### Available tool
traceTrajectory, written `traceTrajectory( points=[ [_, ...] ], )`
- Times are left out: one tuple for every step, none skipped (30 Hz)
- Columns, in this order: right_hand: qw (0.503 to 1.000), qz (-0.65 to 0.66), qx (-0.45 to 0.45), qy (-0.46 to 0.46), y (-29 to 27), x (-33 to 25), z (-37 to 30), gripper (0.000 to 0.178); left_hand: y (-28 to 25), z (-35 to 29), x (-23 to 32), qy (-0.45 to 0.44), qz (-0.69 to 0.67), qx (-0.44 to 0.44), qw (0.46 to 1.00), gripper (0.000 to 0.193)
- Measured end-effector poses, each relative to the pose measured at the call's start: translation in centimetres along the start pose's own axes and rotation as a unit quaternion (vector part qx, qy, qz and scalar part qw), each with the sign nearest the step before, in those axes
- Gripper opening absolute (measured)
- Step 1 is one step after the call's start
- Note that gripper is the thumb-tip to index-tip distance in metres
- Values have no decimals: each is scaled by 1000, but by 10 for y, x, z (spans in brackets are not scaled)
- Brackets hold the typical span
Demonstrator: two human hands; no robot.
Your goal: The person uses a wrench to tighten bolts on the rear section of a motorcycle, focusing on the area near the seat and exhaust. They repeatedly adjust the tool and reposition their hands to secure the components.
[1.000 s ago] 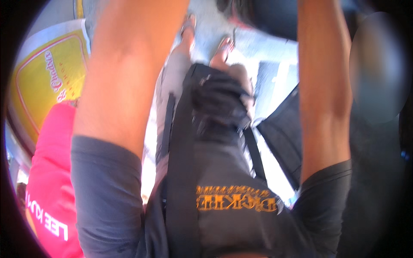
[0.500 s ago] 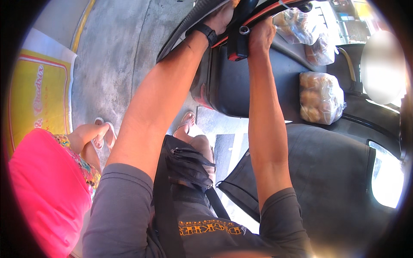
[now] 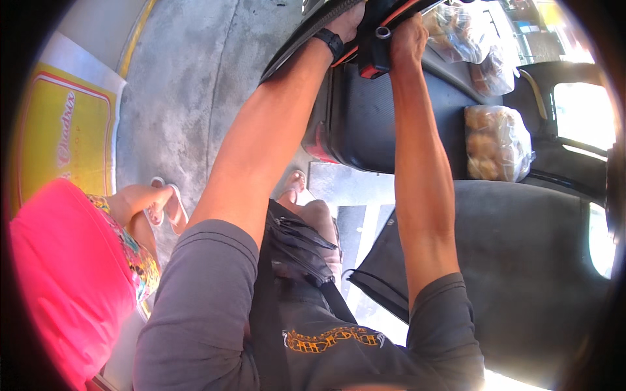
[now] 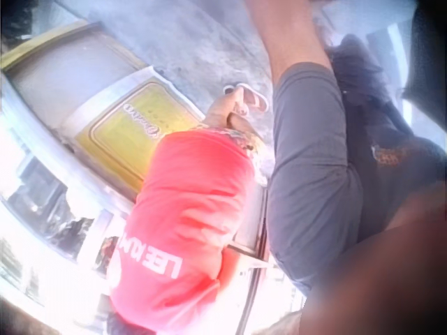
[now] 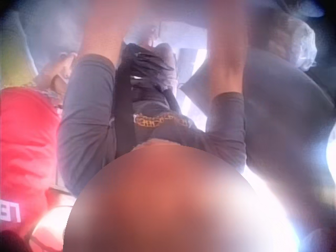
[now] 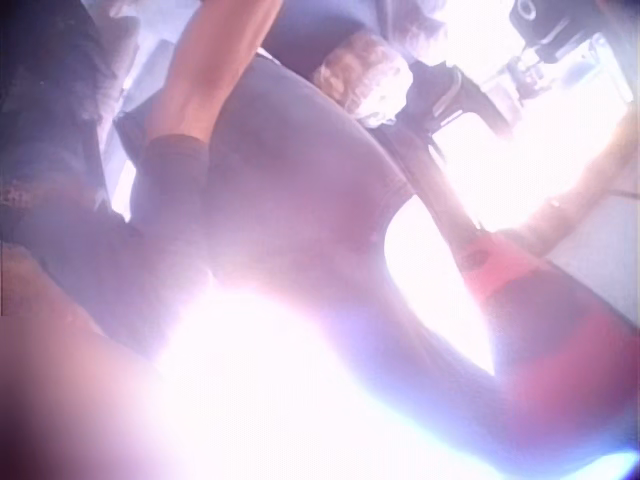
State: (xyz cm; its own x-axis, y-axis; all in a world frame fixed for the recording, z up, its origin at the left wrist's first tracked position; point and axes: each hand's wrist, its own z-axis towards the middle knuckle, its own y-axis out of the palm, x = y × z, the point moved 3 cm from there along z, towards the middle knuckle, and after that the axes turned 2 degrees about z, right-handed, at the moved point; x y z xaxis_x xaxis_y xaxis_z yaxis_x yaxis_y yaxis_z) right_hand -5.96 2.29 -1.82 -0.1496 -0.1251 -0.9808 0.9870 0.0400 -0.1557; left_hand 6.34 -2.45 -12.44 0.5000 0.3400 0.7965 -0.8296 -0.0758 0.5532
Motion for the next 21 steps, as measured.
traceTrajectory(
  points=[
    [1000, 3, -8, 8, -2, 4, -1, 57, 2, -6, 1, 6, 1, 19, 1000, 50],
    [1000, 17, -22, 12, 4, 5, 3, 55, -5, -6, 9, 15, 9, 35, 999, 50],
    [996, 71, -52, 22, -1, 18, 11, 53, -3, -16, 7, 10, 6, 49, 999, 49],
    [988, 125, -81, 33, -6, 31, 17, 50, -1, -20, 9, 9, 2, 59, 998, 49],
    [984, 156, -83, -9, -2, 33, 14, 44, -6, -21, 15, 14, 6, 74, 997, 49],
    [981, 172, -91, -12, 2, 32, 13, 43, -9, -21, 22, 18, 12, 83, 996, 49],
    [980, 177, -92, 9, -2, 31, 11, 41, -8, -23, 26, 23, 29, 96, 995, 49],
    [979, 178, -92, 36, -7, 30, 11, 40, -2, -22, 29, 29, 42, 107, 993, 49],
    [977, 180, -96, 62, -11, 27, 10, 38, 4, -19, 32, 35, 50, 122, 991, 49],
    [972, 189, -104, 90, -10, 30, 6, 38, 3, -26, 35, 39, 70, 140, 987, 49],
    [967, 199, -113, 116, -5, 34, 3, 37, 2, -32, 38, 41, 89, 160, 982, 48],
    [963, 199, -124, 133, -4, 31, 1, 37, 6, -39, 44, 44, 102, 177, 978, 48],
    [960, 204, -130, 142, -1, 29, 5, 37, 8, -43, 49, 45, 114, 193, 974, 48],
    [958, 202, -134, 155, -5, 29, 3, 37, 12, -52, 52, 42, 125, 207, 970, 48],
    [955, 206, -137, 163, -5, 26, 3, 38, 13, -55, 56, 38, 135, 216, 966, 48],
    [952, 209, -142, 173, -4, 24, 5, 39, 11, -61, 62, 36, 149, 226, 962, 48],
    [949, 212, -146, 185, -5, 23, 5, 40, 10, -66, 68, 30, 162, 233, 958, 48],
    [947, 211, -144, 194, -11, 21, 7, 41, 14, -68, 73, 26, 169, 236, 957, 48],
    [945, 211, -145, 205, -16, 19, 8, 43, 16, -73, 77, 16, 180, 239, 954, 48],
    [942, 210, -148, 213, -17, 18, 8, 44, 13, -78, 82, 8, 193, 243, 951, 48],
    [941, 212, -144, 221, -22, 17, 12, 43, 16, -80, 86, 0, 204, 239, 949, 48]
  ],
)
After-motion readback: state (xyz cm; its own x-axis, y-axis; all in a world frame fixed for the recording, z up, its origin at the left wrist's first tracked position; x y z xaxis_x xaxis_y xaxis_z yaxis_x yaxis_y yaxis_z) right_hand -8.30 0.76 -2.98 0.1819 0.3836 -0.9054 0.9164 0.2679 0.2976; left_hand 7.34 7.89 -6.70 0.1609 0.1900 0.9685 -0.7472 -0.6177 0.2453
